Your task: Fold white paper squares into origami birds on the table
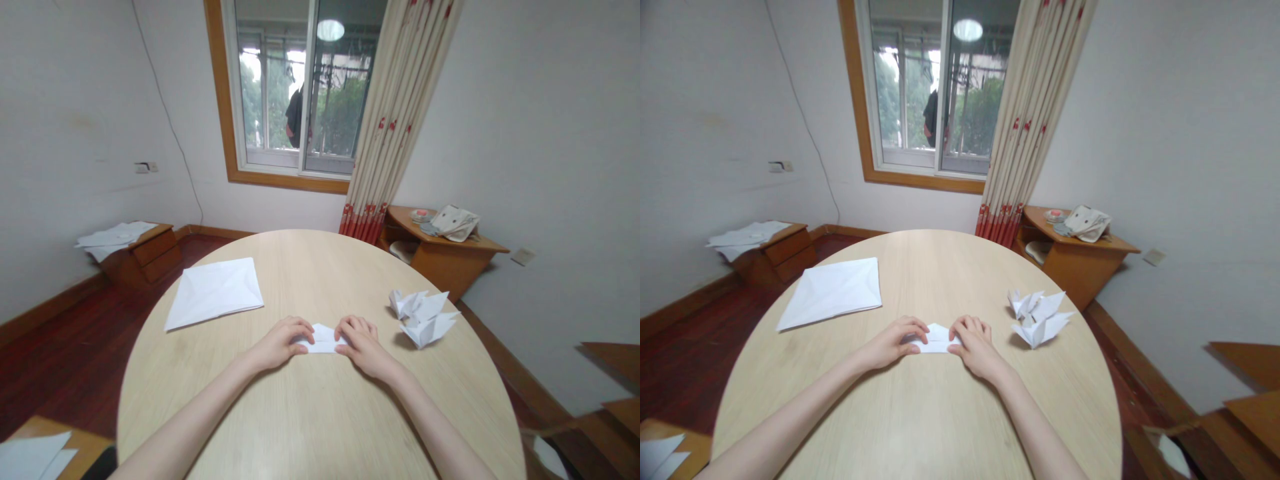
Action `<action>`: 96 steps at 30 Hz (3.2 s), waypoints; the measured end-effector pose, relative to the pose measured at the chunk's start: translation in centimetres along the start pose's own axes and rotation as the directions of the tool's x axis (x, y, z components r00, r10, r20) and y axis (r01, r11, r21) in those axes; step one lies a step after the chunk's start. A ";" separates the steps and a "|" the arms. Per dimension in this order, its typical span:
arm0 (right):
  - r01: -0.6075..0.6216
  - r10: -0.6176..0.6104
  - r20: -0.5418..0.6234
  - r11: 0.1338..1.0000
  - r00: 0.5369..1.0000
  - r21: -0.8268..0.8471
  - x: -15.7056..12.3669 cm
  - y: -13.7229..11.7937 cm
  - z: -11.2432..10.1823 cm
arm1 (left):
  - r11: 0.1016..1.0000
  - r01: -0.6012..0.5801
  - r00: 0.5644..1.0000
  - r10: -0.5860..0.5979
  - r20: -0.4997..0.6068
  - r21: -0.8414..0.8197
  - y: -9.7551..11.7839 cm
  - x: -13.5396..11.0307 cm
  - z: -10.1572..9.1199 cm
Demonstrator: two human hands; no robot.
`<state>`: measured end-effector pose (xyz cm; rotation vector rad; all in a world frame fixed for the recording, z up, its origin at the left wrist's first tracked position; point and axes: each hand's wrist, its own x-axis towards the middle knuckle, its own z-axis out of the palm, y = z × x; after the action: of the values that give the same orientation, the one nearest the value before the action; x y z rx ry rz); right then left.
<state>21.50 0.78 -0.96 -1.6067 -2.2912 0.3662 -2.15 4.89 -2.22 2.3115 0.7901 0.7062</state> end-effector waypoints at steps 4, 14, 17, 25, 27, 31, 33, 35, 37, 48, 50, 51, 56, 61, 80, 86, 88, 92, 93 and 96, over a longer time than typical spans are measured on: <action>-0.003 0.003 0.001 1.000 1.000 0.023 -0.1 0.1 -0.1 | 1.000 -0.011 1.000 0.011 -0.006 -0.018 0.2 -0.1 -0.3; 0.096 -0.099 0.022 0.987 0.995 0.128 0.1 0.4 0.6 | 0.980 -0.049 0.999 0.046 0.019 0.195 1.8 -0.8 -0.1; 0.114 -0.122 0.057 0.985 0.991 0.132 0.1 0.6 0.9 | 0.961 -0.057 0.998 0.049 0.035 0.271 2.2 -0.9 0.0; 0.108 -0.115 0.105 0.992 0.988 0.072 0.2 0.5 1.1 | 0.875 -0.125 0.991 0.084 0.107 0.468 2.6 -1.0 0.1; 0.106 -0.113 0.096 0.992 0.989 0.073 0.2 0.5 1.1 | 0.844 -0.134 0.990 0.087 0.113 0.520 2.6 -1.0 0.4; 0.122 -0.126 0.072 0.991 0.989 0.054 0.1 0.3 1.3 | 0.788 -0.123 0.992 0.101 0.070 0.603 2.4 -1.0 1.4; 0.136 -0.138 0.062 0.990 0.988 0.037 0.0 0.0 1.2 | 0.760 -0.116 0.993 0.101 0.060 0.640 2.4 -1.0 1.8; 0.143 -0.144 0.058 0.990 0.988 0.019 -0.1 -0.4 1.0 | 0.739 -0.115 0.993 0.098 0.062 0.663 2.4 -1.0 2.1; 0.146 -0.146 0.058 0.989 0.988 0.007 -0.2 -0.8 0.8 | 0.729 -0.114 0.993 0.086 0.075 0.675 2.6 -1.1 2.2; 0.185 -0.186 0.064 0.983 0.981 0.012 -0.6 -1.9 -0.2 | 0.798 -0.012 0.998 0.048 -0.043 0.603 3.2 -1.2 2.3; 0.187 -0.189 0.066 0.982 0.980 0.027 -0.7 -2.1 -0.3 | 0.779 0.008 0.998 0.037 -0.059 0.627 3.2 -1.2 2.2; 0.187 -0.189 0.064 0.982 0.980 0.034 -0.7 -2.1 -0.4 | 0.767 0.019 0.998 0.028 -0.063 0.642 3.2 -1.1 2.1; 0.192 -0.195 0.051 0.980 0.980 0.060 -0.7 -2.1 -0.4 | 0.744 0.078 0.995 -0.018 -0.096 0.664 3.4 -1.0 1.6; 0.227 -0.229 0.022 0.972 0.973 0.059 -0.8 -2.2 -0.6 | 0.752 0.127 0.988 -0.040 -0.148 0.647 3.2 -1.0 1.7; 0.275 -0.271 -0.056 0.958 0.961 0.083 -1.0 -3.0 -1.1 | 0.670 0.135 0.991 -0.092 -0.098 0.730 3.1 -0.9 1.1; 0.277 -0.273 -0.060 0.956 0.960 0.095 -1.2 -3.2 -1.2 | 0.657 0.113 0.994 -0.068 -0.091 0.745 3.0 -0.8 1.1; 0.275 -0.271 -0.054 0.956 0.961 0.098 -1.2 -3.2 -1.1 | 0.670 0.112 0.993 -0.054 -0.102 0.733 2.8 -0.8 1.1; 0.280 -0.277 -0.041 0.954 0.960 0.110 -1.2 -3.3 -1.2 | 0.708 0.113 0.990 -0.020 -0.140 0.697 2.3 -0.6 0.9; 0.283 -0.280 -0.042 0.952 0.959 0.113 -1.2 -3.4 -1.2 | 0.716 0.111 0.989 -0.012 -0.146 0.690 2.3 -0.6 0.9; 0.292 -0.287 -0.053 0.950 0.956 0.115 -1.3 -3.5 -1.2 | 0.735 0.098 0.990 -0.006 -0.139 0.671 2.3 -0.6 0.9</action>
<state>19.40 -1.54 1.32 -1.1866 -2.3812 0.3911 -1.13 2.68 -1.46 2.8908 1.3509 0.6043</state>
